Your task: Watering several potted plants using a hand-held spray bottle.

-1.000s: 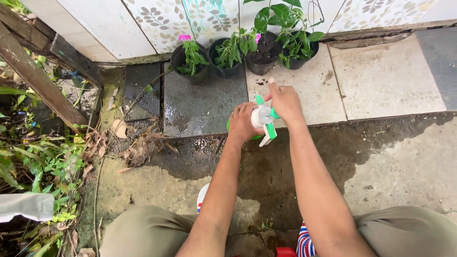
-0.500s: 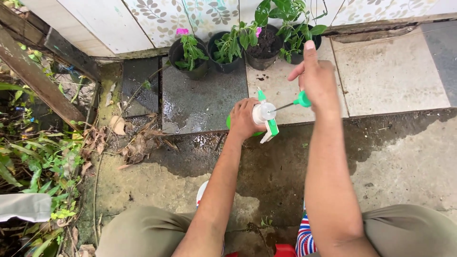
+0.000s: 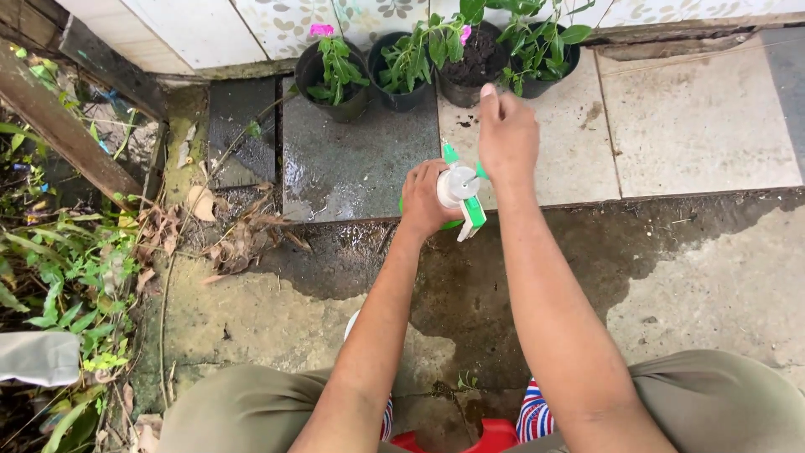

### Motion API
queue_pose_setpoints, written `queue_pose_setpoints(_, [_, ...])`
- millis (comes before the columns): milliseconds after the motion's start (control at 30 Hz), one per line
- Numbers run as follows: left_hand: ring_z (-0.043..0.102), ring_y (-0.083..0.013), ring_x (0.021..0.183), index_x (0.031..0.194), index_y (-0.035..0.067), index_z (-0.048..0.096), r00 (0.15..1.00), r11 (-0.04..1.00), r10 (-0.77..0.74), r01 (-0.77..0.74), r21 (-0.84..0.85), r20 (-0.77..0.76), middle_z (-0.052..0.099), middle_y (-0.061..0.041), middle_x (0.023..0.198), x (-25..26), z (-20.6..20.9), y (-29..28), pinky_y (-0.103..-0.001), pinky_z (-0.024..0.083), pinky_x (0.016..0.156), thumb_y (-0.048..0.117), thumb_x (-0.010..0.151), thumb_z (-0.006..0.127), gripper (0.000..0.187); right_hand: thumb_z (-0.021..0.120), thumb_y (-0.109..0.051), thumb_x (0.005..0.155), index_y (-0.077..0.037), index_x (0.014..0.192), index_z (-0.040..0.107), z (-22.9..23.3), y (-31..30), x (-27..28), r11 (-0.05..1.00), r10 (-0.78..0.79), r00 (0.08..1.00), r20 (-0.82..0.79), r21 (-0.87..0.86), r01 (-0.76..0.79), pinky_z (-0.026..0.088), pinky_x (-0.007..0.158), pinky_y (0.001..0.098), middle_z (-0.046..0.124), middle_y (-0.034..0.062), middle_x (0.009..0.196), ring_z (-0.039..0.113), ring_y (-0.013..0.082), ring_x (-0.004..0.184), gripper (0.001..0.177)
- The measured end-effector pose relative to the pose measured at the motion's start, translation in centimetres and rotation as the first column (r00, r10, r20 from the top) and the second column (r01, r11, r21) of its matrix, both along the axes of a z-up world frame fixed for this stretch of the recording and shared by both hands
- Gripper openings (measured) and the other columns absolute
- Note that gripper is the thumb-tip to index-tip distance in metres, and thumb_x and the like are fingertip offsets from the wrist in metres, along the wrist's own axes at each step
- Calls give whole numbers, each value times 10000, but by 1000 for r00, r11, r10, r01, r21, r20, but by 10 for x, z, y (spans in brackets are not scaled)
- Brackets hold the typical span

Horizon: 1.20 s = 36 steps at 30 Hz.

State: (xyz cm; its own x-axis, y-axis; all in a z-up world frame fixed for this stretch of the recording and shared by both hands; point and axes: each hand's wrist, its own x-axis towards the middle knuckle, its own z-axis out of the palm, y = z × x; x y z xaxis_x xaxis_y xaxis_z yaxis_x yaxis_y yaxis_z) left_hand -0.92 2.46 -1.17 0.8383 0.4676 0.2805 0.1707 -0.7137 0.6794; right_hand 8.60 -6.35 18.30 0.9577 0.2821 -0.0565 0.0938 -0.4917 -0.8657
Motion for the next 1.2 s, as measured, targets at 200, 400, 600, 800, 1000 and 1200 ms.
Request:
queue_pose_setpoints(200, [463, -318, 1356, 1270, 276, 550, 983, 992, 2, -25, -122, -181, 556, 70, 1336, 0, 12, -3, -608, 422, 1134, 523, 508, 907, 877, 507, -504, 1009, -87, 815, 645, -83, 8, 7, 988, -39, 997, 61, -145, 47, 522, 796, 507, 666, 149, 742, 680, 398, 854, 480])
queue_pose_setpoints(400, [447, -288, 1380, 1255, 271, 539, 986, 991, -8, -15, -134, -169, 535, 86, 1366, -9, 16, 5, -587, 473, 1099, 519, 528, 901, 850, 470, -475, 995, -82, 743, 717, -52, 17, -8, 980, 61, 997, 42, -190, -52, 501, 854, 572, 697, 248, 790, 669, 489, 954, 528])
queue_pose_setpoints(600, [443, -314, 1394, 1255, 221, 544, 987, 985, 0, -28, -172, -162, 556, 24, 1358, -15, 14, 14, -593, 484, 1100, 465, 549, 909, 831, 428, -604, 961, -242, 670, 743, -34, 28, -17, 913, 287, 956, -65, -284, -294, 536, 899, 500, 712, 113, 702, 710, 387, 937, 561])
queue_pose_setpoints(800, [498, -341, 1358, 1232, 172, 559, 999, 983, -22, 13, -185, -49, 601, -40, 1319, -12, -10, 29, -553, 446, 1145, 443, 559, 952, 825, 365, -672, 967, -224, 737, 769, 45, 25, -18, 867, 431, 901, -55, -252, -430, 519, 911, 471, 686, 76, 622, 718, 331, 928, 646])
queue_pose_setpoints(1000, [566, -316, 1304, 1186, 110, 563, 992, 989, -29, 46, -140, 119, 647, -115, 1254, -9, -22, 27, -475, 351, 1214, 438, 551, 964, 819, 352, -615, 1002, -144, 675, 720, 107, 14, -33, 895, 439, 898, -31, -77, -440, 524, 750, 330, 599, 49, 499, 691, 221, 657, 681])
queue_pose_setpoints(1200, [535, -348, 1273, 1323, 69, 527, 995, 997, 21, -15, -70, 95, 586, -143, 1362, -5, -33, 17, -501, 425, 1077, 365, 533, 992, 964, 288, -588, 1052, -188, 706, 433, 78, 28, -29, 900, 417, 896, 152, -205, -384, 452, 607, 276, 702, 21, 896, 629, 110, 753, 548])
